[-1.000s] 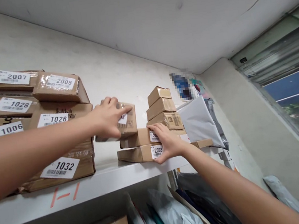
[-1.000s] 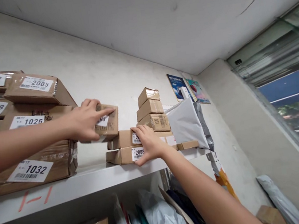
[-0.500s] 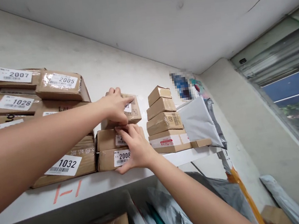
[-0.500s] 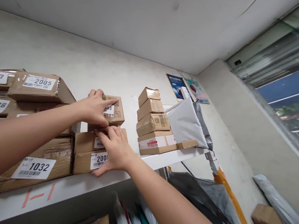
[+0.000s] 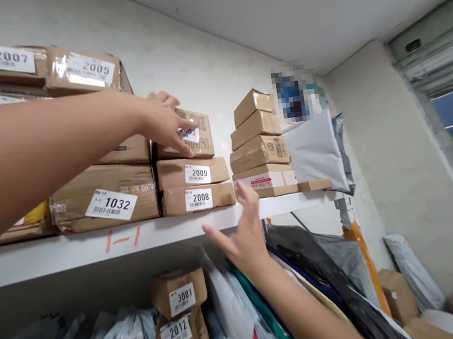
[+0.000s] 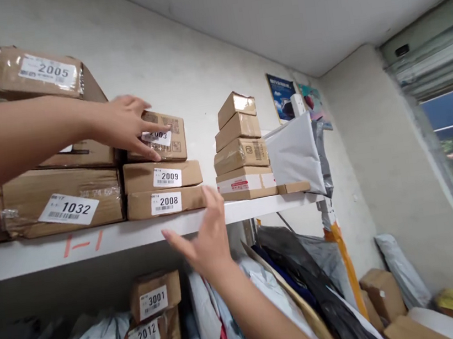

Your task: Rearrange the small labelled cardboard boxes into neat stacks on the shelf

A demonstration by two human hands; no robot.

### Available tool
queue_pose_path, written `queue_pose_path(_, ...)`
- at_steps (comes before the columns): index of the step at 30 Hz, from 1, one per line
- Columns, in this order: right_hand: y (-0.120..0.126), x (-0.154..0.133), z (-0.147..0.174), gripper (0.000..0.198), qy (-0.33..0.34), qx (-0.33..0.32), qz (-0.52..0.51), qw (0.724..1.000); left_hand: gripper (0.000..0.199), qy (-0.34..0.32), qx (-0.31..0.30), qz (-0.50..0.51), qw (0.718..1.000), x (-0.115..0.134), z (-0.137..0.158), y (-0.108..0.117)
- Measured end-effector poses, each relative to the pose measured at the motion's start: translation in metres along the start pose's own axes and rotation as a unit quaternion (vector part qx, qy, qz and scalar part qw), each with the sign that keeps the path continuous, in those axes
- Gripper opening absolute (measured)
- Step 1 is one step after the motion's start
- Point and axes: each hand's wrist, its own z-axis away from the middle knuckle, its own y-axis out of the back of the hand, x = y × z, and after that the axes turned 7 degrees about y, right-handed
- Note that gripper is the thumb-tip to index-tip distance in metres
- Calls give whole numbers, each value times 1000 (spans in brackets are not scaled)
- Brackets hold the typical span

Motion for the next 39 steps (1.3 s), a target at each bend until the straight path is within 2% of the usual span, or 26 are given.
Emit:
queue_pose_path(1,2,-16,28,67,-40,16,-14,999,69,-27,50,8,998,4,21,-5)
queue_pose_path(3,-5,-53,95,58,-187,7,-38,982,50,-83,140,63,985,21,78,-26)
queue_pose_path(4,-14,-70,130,62,-259,-7,-45,965,37,-143,150,117,971,32,110,-43)
queue_pose_path(5,-27,-86,163,70,-315,-20,-29,949,28,-208,129,167,955,44,140,-63)
queue_pose_path(6,-42,-100,192,80,-349,-37,-16,936,26,-258,82,194,943,57,167,-87)
queue_pose_path(7,-57,-110,215,90,-363,-52,8,930,25,-274,15,208,939,69,188,-112)
queue_pose_path(8,-72,-118,231,97,-371,-69,46,925,29,-219,-53,218,950,79,203,-137)
queue_pose_path(9,-84,-124,241,104,-384,-75,86,916,49,-142,-113,245,953,88,210,-162)
queue_pose_path(10,-94,-127,246,108,-378,-74,123,915,65,-60,-163,288,942,94,211,-184)
queue_pose_path(11,-102,-129,247,112,-369,-71,156,913,78,17,-199,342,918,98,207,-204)
queue_pose_path(12,-107,-129,245,115,-360,-67,182,913,87,78,-231,400,884,100,200,-221)
queue_pose_path(14,-110,-127,240,119,-347,-60,208,912,82,151,-290,486,810,101,186,-246)
queue_pose_path(15,-111,-125,239,118,-345,-58,210,913,76,171,-317,512,780,100,180,-254)
queue_pose_path(17,-111,-120,240,106,-341,-52,192,919,69,198,-361,536,737,97,178,-264)
queue_pose_path(20,-111,-118,245,72,-340,-35,156,927,76,221,-400,569,684,89,186,-268)
queue_pose_path(21,-112,-120,246,66,-337,-34,153,928,79,221,-411,578,670,86,190,-267)
queue_pose_path(22,-113,-123,246,69,-332,-40,158,929,81,218,-422,586,656,83,193,-267)
queue_pose_path(25,-120,-134,244,105,-304,-80,213,925,91,204,-444,608,625,78,202,-266)
queue_pose_path(27,-125,-140,242,121,-300,-101,261,912,101,193,-440,617,623,78,206,-268)
queue_pose_path(28,-127,-140,241,123,-301,-108,279,905,105,189,-430,618,631,79,209,-270)
queue_pose_path(31,-128,-137,241,112,-306,-125,295,897,110,188,-366,603,683,83,217,-278)
queue_pose_path(34,-124,-132,239,97,-316,-122,265,903,105,191,-303,578,733,85,225,-282)
queue_pose_path(37,-116,-127,231,92,-301,-71,216,926,101,175,-277,569,754,80,227,-268)
queue_pose_path(39,-108,-121,222,96,-277,3,212,937,99,134,-262,577,762,79,225,-246)
